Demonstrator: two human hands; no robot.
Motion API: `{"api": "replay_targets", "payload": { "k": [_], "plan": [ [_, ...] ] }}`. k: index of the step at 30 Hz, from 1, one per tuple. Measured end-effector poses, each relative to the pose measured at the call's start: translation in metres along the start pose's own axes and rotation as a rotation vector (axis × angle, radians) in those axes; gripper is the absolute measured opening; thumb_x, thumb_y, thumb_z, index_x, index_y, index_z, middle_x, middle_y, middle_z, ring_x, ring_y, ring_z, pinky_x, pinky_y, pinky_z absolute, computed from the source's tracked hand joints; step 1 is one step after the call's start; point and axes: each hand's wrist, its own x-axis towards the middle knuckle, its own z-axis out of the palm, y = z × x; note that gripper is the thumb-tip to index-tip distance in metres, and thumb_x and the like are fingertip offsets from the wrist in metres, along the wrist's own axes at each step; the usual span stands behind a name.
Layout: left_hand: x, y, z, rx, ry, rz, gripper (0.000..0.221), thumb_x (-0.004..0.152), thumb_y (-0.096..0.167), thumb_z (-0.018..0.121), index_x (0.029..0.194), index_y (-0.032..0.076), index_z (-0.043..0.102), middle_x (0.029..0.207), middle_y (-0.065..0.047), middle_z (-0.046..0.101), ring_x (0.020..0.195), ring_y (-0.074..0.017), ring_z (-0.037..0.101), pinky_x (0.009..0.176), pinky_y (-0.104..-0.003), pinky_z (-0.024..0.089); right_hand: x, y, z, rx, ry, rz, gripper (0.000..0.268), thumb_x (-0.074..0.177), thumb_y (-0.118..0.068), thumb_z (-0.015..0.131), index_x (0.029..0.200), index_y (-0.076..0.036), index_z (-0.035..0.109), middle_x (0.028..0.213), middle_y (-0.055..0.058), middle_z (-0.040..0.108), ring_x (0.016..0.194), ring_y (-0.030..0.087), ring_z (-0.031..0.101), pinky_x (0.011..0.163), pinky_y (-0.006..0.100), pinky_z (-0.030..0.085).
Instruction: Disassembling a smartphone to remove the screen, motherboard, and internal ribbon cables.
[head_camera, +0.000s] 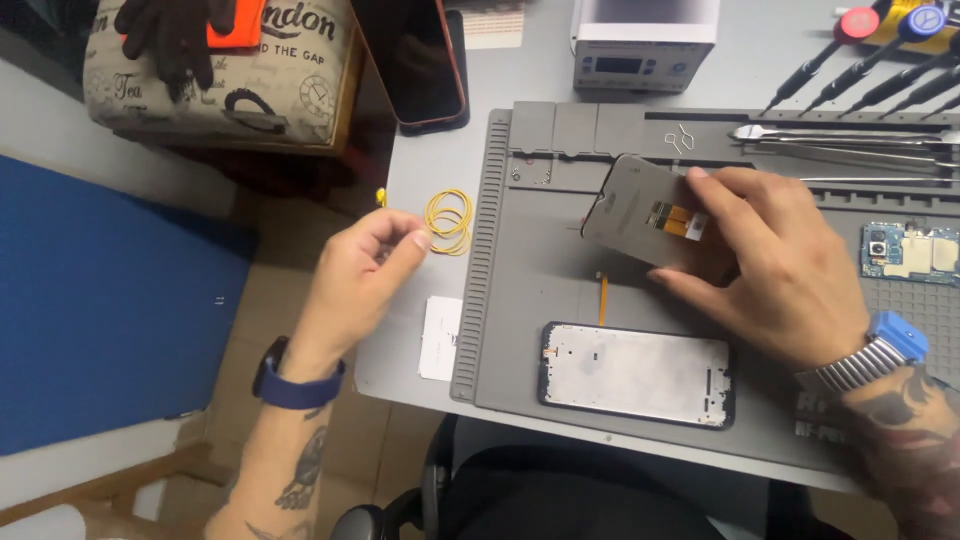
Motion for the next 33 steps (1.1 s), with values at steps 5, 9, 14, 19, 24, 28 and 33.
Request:
{"api": "replay_targets", "payload": {
  "k": [5, 9, 14, 19, 24, 28, 33],
  "plan": [
    [-0.003, 0.003, 0.017, 0.025, 0.007, 0.048, 0.019, 0.096, 0.026, 0.067, 0.102, 0.011, 0.077, 0.096, 0.002, 0.077, 0.085, -0.0075, 0.066, 0.076, -0.024, 0.052, 0.001, -0.001, 0.001, -0.037, 0.059, -0.146, 0.080, 0.089, -0.034, 0.086, 0.149, 0.006, 0.052, 0.132, 0.025, 0.059, 0.113, 0.041, 0.063, 0.097, 0.052, 0.056],
    [0.001, 0.035, 0.047, -0.055, -0.094, 0.166, 0.021, 0.096, 0.025, 0.064, 0.104, 0.009, 0.076, 0.101, -0.001, 0.078, 0.094, -0.0124, 0.071, 0.083, -0.026, 0.055, -0.001, -0.005, 0.003, -0.094, 0.091, -0.189, 0.071, 0.095, -0.040, 0.081, 0.145, 0.003, 0.057, 0.130, 0.022, 0.062, 0.113, 0.038, 0.064, 0.100, 0.048, 0.057],
    [0.016, 0.054, 0.068, -0.203, -0.182, 0.088, 0.025, 0.096, 0.029, 0.061, 0.105, 0.011, 0.076, 0.100, 0.001, 0.077, 0.092, -0.0087, 0.070, 0.083, -0.023, 0.056, 0.001, -0.006, 0.002, -0.104, 0.071, -0.196, 0.070, 0.095, -0.041, 0.078, 0.146, 0.003, 0.056, 0.130, 0.022, 0.062, 0.112, 0.038, 0.064, 0.100, 0.048, 0.057],
    [0.025, 0.054, 0.073, -0.261, -0.208, -0.055, 0.026, 0.094, 0.027, 0.058, 0.105, 0.015, 0.078, 0.084, 0.002, 0.076, 0.065, -0.0062, 0.058, 0.065, -0.021, 0.050, 0.001, -0.003, 0.003, -0.084, 0.069, -0.187, 0.071, 0.093, -0.038, 0.081, 0.145, 0.003, 0.056, 0.128, 0.022, 0.061, 0.110, 0.038, 0.065, 0.098, 0.049, 0.058],
    [0.034, 0.036, 0.064, -0.218, -0.121, 0.028, 0.014, 0.089, 0.019, 0.068, 0.098, 0.012, 0.076, 0.095, 0.001, 0.077, 0.084, -0.0075, 0.070, 0.079, -0.022, 0.057, 0.001, 0.001, 0.003, -0.062, 0.040, -0.159, 0.079, 0.088, -0.036, 0.085, 0.147, 0.004, 0.054, 0.132, 0.024, 0.061, 0.111, 0.040, 0.064, 0.097, 0.051, 0.057],
    [0.038, 0.042, 0.040, 0.027, -0.122, -0.153, 0.011, 0.089, 0.026, 0.069, 0.087, 0.018, 0.076, 0.072, 0.009, 0.068, 0.062, -0.0028, 0.055, 0.063, -0.022, 0.050, -0.001, 0.004, 0.002, -0.073, 0.045, -0.145, 0.083, 0.086, -0.038, 0.087, 0.149, 0.004, 0.054, 0.133, 0.024, 0.061, 0.112, 0.039, 0.064, 0.096, 0.050, 0.057],
    [0.043, 0.042, 0.038, 0.392, -0.335, -0.060, 0.023, 0.085, 0.032, 0.054, 0.089, 0.021, 0.074, 0.080, 0.010, 0.072, 0.078, -0.0129, 0.065, 0.073, -0.035, 0.050, -0.002, 0.003, 0.002, -0.110, 0.038, -0.131, 0.083, 0.086, -0.043, 0.085, 0.149, 0.003, 0.057, 0.134, 0.023, 0.063, 0.111, 0.039, 0.065, 0.095, 0.049, 0.058]
  ]
}}
